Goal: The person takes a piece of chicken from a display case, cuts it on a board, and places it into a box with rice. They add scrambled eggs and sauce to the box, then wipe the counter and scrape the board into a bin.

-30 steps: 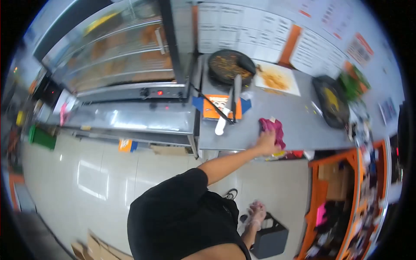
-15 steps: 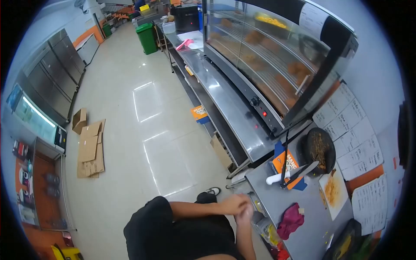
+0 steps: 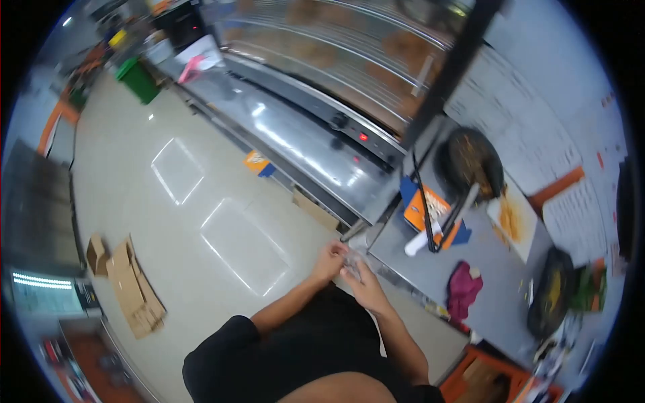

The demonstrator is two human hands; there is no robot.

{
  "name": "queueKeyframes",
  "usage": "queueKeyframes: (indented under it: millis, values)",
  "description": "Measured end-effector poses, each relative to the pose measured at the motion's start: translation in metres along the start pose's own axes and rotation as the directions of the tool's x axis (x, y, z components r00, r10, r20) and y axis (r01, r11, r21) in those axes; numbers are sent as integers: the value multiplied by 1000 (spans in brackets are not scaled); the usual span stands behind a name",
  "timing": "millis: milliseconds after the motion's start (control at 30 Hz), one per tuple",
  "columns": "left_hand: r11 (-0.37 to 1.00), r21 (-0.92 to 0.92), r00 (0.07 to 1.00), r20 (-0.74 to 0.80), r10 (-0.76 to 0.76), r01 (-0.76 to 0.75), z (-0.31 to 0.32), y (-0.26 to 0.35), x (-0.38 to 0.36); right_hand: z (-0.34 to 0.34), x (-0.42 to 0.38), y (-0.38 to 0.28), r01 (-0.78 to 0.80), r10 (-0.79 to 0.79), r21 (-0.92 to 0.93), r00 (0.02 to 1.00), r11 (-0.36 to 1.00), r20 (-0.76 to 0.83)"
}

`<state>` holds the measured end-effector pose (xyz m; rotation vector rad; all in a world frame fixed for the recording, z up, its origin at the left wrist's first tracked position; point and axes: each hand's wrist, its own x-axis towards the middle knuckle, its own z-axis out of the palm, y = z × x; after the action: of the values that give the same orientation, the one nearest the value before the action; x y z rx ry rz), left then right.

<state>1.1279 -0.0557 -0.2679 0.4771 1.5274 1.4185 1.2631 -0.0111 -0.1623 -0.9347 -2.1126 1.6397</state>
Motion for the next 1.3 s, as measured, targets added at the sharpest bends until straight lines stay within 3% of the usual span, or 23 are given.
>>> queueKeyframes:
  millis: [67, 167, 200, 267, 333, 400, 433, 467, 500, 533, 567, 600, 667, 700, 767, 933, 1000, 1033, 1067, 1133, 1233, 1267, 1300]
  values:
    - [996, -80, 995, 89, -35, 42, -6, 41, 6, -1, 9, -20, -173, 183, 538, 982, 825, 36]
    - [982, -121, 959, 260, -112, 147, 4, 122, -14, 4, 33, 8, -170, 236, 665, 972, 727, -9]
    - [981, -89, 944, 299, -139, 172, 0, 114, 2, 2, 36, 12, -159, 262, 685, 964, 711, -49]
    - [969, 217, 940, 339, 35, -114, -14, 82, 45, 1, 38, 13, -158, 153, 631, 986, 760, 63]
    - [963, 232, 934, 355, 49, -138, -18, 76, 79, 9, 33, 26, -46, 180, 603, 970, 796, -163]
    - [940, 277, 954, 275, 123, -201, -13, 78, 119, -13, 17, -5, 84, 7, 423, 978, 902, -210]
    - [929, 110, 925, 195, 327, -352, -13, 75, 148, -22, 9, -14, 108, -21, 376, 973, 920, -228]
    - [957, -8, 955, 69, 290, -290, -9, 86, 177, -33, -1, -17, 107, 4, 373, 958, 922, -286]
    - [884, 170, 837, -286, 467, -435, -5, 89, 213, -39, -9, -19, 136, -28, 346, 954, 928, -299]
    - [720, 568, 673, -352, 650, -398, -17, 97, 243, -43, -17, -20, 162, -61, 321, 951, 933, -302]
    - [530, 733, 523, -278, 806, -426, -22, 105, 264, -48, -25, -16, 164, -49, 317, 938, 934, -342]
    - [485, 784, 514, -252, 820, -387, -9, 108, 272, -52, -37, -9, 116, 38, 410, 937, 905, -349]
    - [195, 864, 627, 165, 761, -464, 12, 96, 281, -52, -60, 10, 71, 135, 506, 924, 860, -359]
    - [192, 857, 628, 181, 757, -479, 16, 92, 282, -49, -70, 23, 95, 191, 552, 879, 829, -437]
    - [-213, 932, 751, 361, 553, -292, 32, 89, 280, -54, -87, 27, 68, 319, 553, 756, 830, -571]
    - [-177, 974, 868, 207, 451, -140, 48, 81, 303, -77, -112, 66, -58, 427, 463, 501, 884, -753]
    - [-139, 990, 943, 23, 333, 25, 71, 96, 295, -108, -120, 60, -178, 344, 297, 367, 938, -864]
    - [-109, 993, 956, -13, 292, 47, 75, 97, 295, -123, -121, 62, -121, 281, 254, 330, 959, -901]
    - [-137, 988, 957, -25, 288, 67, 77, 95, 294, -140, -124, 65, -124, 281, 253, 331, 959, -901]
    - [-50, 992, 859, -78, 506, 120, 73, 71, 301, -172, -126, 74, -137, 136, 94, 344, 986, -929]
    - [-33, 983, 863, -142, 485, 180, 70, 58, 283, -210, -125, 87, -115, 96, 51, 427, 992, -899]
    - [-36, 990, 855, -101, 508, 137, 82, 71, 249, -218, -129, 94, -118, 127, 80, 471, 990, -873]
    - [95, 995, 824, -73, 561, 23, 73, 67, 236, -225, -132, 110, -119, 136, 85, 539, 989, -831]
